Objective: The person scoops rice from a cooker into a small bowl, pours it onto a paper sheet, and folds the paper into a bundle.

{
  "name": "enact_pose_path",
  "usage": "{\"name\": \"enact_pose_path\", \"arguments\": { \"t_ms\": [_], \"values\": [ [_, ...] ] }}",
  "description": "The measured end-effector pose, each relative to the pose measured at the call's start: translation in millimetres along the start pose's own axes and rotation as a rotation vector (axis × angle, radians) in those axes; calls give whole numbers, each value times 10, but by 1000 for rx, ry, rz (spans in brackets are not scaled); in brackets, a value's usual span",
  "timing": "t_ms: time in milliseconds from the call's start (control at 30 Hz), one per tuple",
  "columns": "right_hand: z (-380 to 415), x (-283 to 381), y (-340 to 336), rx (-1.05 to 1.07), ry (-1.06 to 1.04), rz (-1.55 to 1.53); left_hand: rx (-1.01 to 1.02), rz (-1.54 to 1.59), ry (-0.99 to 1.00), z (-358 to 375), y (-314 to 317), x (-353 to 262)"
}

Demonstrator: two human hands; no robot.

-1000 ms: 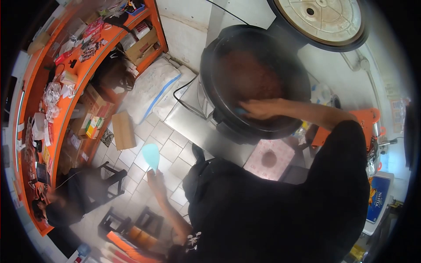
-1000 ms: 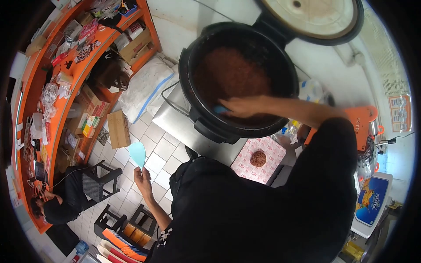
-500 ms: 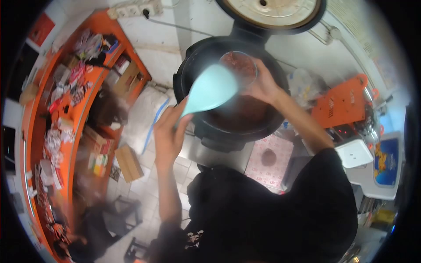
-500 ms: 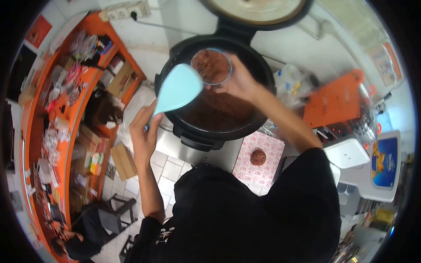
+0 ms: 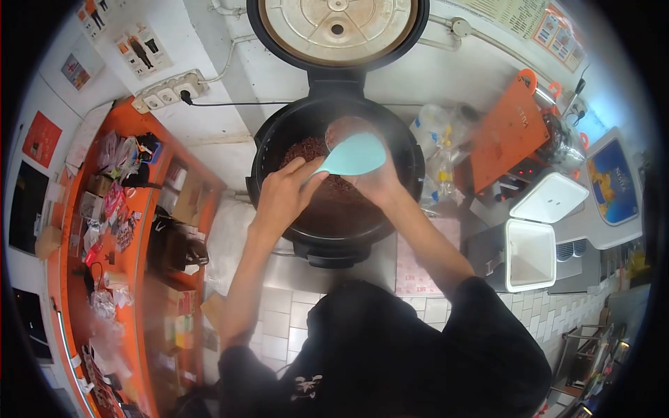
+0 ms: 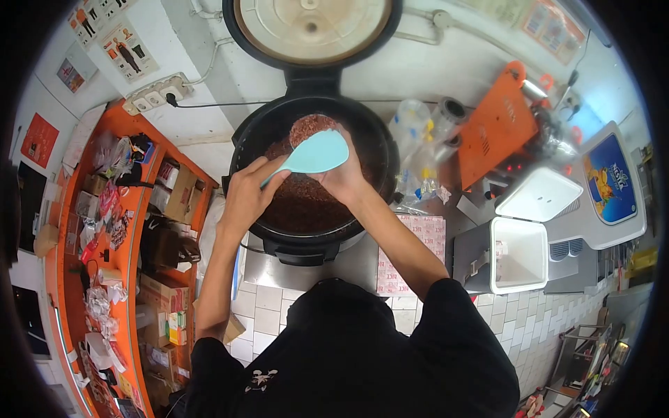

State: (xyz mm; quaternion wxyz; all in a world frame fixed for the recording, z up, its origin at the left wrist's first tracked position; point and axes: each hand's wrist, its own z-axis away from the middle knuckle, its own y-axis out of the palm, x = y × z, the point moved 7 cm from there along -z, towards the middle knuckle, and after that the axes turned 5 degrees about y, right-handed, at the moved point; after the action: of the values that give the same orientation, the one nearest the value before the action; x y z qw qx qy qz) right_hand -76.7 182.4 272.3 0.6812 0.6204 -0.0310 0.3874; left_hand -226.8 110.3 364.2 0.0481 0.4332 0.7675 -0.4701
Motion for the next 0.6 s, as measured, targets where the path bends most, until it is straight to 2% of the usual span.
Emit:
{"name": "enact_pose_path", "arguments": {
  "t_ms": [133, 400, 500, 533, 600],
  "values": [
    [71, -27, -27, 58, 14, 43, -65, -31, -8, 55, 94, 116],
    [357, -189, -38, -28, 89, 93, -99, -15, -73, 18, 167, 397],
    [313, -149, -103, -35, 70, 67, -145, 109, -127, 11, 83, 284],
    [288, -148, -142, -29, 73, 58, -139, 112, -120, 6, 51, 126],
    [273, -154, -227, -70, 30, 16, 60, 225, -85, 1, 179, -188]
  ]
}}
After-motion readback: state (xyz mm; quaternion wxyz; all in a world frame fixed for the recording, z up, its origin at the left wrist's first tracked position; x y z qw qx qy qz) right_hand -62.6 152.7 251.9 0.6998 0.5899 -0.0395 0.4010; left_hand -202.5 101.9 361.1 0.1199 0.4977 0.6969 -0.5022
